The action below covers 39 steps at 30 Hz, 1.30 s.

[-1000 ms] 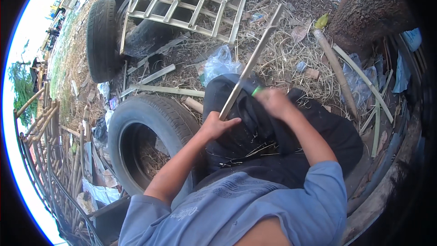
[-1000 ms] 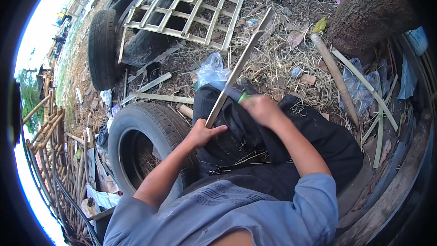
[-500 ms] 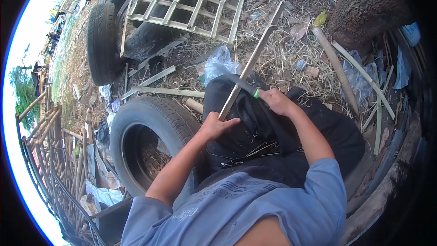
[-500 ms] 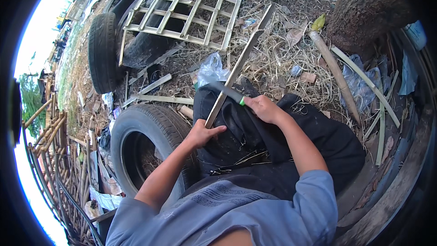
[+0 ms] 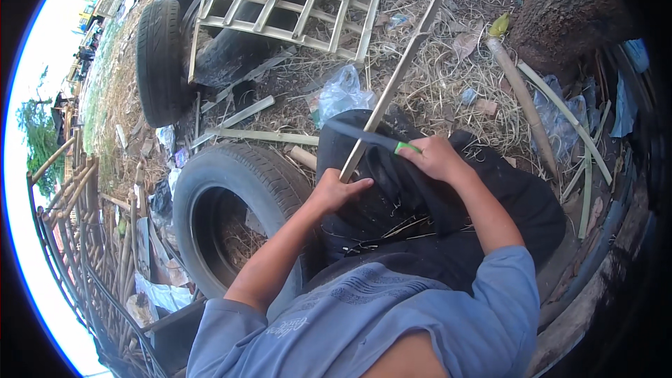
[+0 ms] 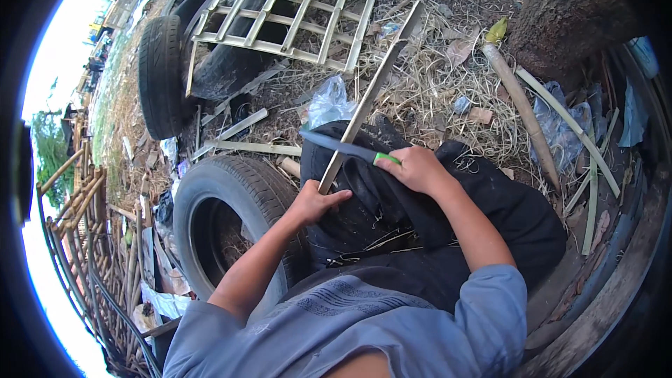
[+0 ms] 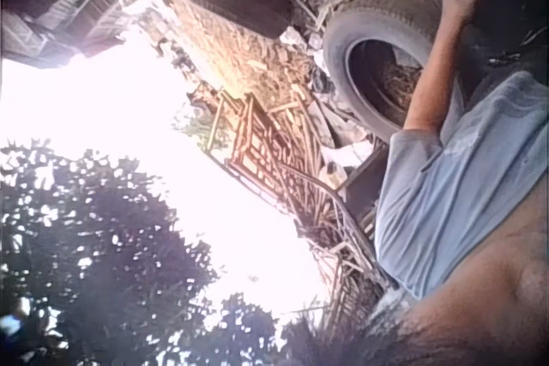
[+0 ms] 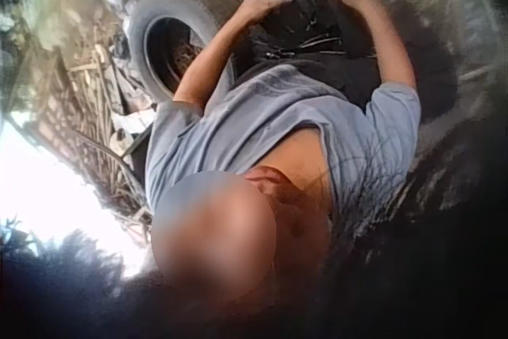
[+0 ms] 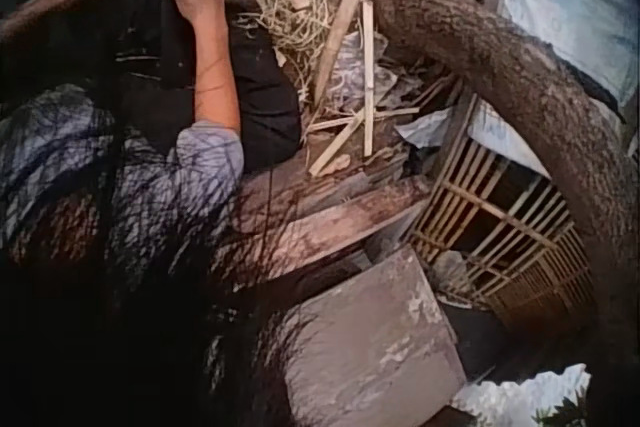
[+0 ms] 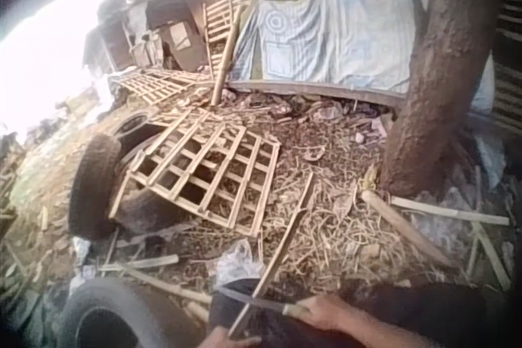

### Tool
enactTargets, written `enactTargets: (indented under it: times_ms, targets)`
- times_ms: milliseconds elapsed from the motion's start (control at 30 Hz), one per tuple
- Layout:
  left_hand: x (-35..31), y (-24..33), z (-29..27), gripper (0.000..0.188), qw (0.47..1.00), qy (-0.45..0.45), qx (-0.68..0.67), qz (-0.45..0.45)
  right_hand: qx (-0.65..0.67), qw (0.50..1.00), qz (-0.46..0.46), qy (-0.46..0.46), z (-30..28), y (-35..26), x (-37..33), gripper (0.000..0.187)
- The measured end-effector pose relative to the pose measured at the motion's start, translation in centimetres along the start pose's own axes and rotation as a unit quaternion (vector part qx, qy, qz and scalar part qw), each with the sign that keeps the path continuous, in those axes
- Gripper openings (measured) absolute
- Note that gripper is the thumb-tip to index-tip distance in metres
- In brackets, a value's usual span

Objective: The person positions bamboo strips onto a bamboo lattice frame, moves and turns the frame, and scrapes the bamboo strips with a knife.

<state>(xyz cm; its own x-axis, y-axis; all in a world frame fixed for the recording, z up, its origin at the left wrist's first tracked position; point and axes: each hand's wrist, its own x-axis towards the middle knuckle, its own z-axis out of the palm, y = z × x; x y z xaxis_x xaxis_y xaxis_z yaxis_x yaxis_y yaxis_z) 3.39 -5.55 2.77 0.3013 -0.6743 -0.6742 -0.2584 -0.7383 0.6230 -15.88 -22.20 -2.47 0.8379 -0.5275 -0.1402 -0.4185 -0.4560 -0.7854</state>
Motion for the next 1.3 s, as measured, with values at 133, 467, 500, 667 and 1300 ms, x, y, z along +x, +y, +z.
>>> enactTargets:
  times_ms: [133, 467, 500, 667, 1300]
  targets:
    - [-0.1, 0.7, -0.4, 0.044, 0.999, -0.015, 0.031, -0.038, 0.093, 0.993, 0.064, 0.034, 0.7, 0.1, -0.1, 0.051]
    - [-0.3, -0.4, -0.3, 0.045, 0.996, -0.042, -0.075, 0.024, 0.285, 0.933, 0.079, 0.203, 1.3, 0.7, -0.2, 0.044]
    - [-0.7, -0.3, -0.5, 0.045, 0.996, -0.038, -0.072, 0.028, 0.275, 0.932, 0.056, 0.228, 1.5, -1.1, -0.4, 0.041]
    - [-3.2, 0.3, 2.3, 0.051, 0.945, -0.186, -0.268, 0.026, 0.368, 0.901, -0.011, 0.231, 1.2, -7.4, -1.4, 0.02]
    - [-8.4, 9.5, -5.5, 0.047, 0.647, 0.343, 0.411, 0.543, 0.283, 0.95, -0.015, 0.134, -6.0, -9.4, -6.6, 0.016]
